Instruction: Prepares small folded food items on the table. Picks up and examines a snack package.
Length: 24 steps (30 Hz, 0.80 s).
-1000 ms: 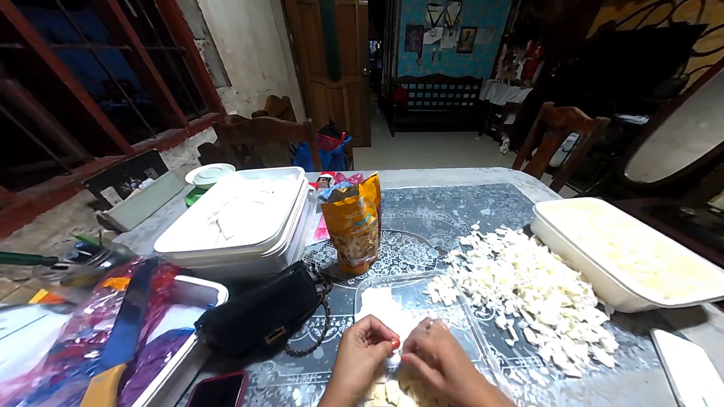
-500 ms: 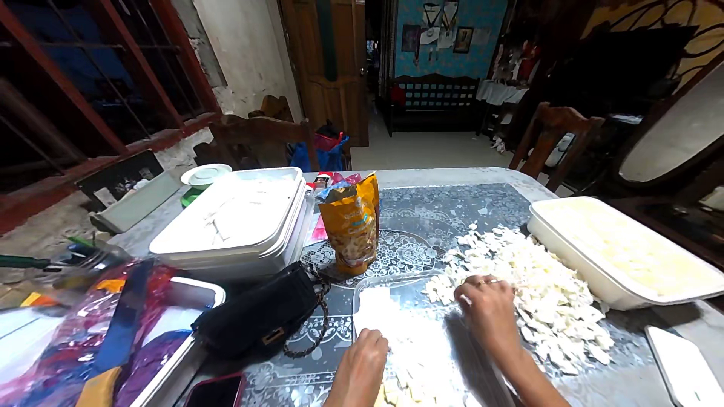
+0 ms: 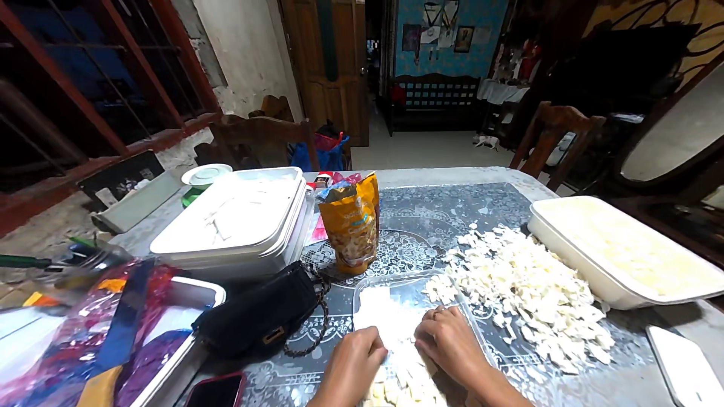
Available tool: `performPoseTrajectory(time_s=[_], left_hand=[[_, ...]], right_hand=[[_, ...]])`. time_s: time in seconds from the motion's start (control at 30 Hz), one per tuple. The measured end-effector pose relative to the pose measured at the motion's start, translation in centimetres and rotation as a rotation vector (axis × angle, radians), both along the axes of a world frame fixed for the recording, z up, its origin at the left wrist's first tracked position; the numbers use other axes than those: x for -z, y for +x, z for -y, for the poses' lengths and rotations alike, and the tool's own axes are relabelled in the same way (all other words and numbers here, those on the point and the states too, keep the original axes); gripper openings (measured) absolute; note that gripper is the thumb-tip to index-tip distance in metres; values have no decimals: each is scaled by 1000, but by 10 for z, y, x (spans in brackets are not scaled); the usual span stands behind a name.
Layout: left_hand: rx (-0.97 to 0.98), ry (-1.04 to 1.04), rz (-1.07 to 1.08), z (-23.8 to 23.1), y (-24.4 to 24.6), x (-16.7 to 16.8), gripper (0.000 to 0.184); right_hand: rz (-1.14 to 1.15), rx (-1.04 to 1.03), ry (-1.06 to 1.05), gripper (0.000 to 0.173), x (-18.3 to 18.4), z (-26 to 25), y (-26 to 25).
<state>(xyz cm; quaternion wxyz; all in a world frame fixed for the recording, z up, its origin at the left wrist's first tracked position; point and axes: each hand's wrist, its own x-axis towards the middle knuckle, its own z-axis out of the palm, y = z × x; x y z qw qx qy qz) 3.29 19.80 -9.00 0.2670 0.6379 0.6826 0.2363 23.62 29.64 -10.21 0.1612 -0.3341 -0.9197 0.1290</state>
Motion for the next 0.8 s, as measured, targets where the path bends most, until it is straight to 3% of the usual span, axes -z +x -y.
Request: performPoseTrajectory(time_s=[0.1, 0.2, 0.37, 0.53, 0.63, 0.7, 0.8], left_hand=[[-46, -32, 145, -2, -7, -3, 19], [-187, 92, 291, -3, -5, -1, 19], [-177, 144, 578, -1, 9, 5, 24], [-144, 117, 673, 4, 26, 4, 29], [-161, 131, 741, 4, 26, 5, 29], [-150, 117, 777, 4, 24, 2, 21], [-144, 55, 835, 3, 24, 2, 12]], right_hand=[[12, -11, -18, 16, 0, -1, -1], [-141, -10, 6, 18, 3, -2, 1], [-419, -34, -379, 22, -15, 6, 2], [-451, -87, -311, 19, -6, 17, -4], [-622, -38, -563, 15, -8, 13, -2], [-716, 11, -697, 12, -15, 13, -3], [-605, -53, -527, 17, -11, 18, -5]])
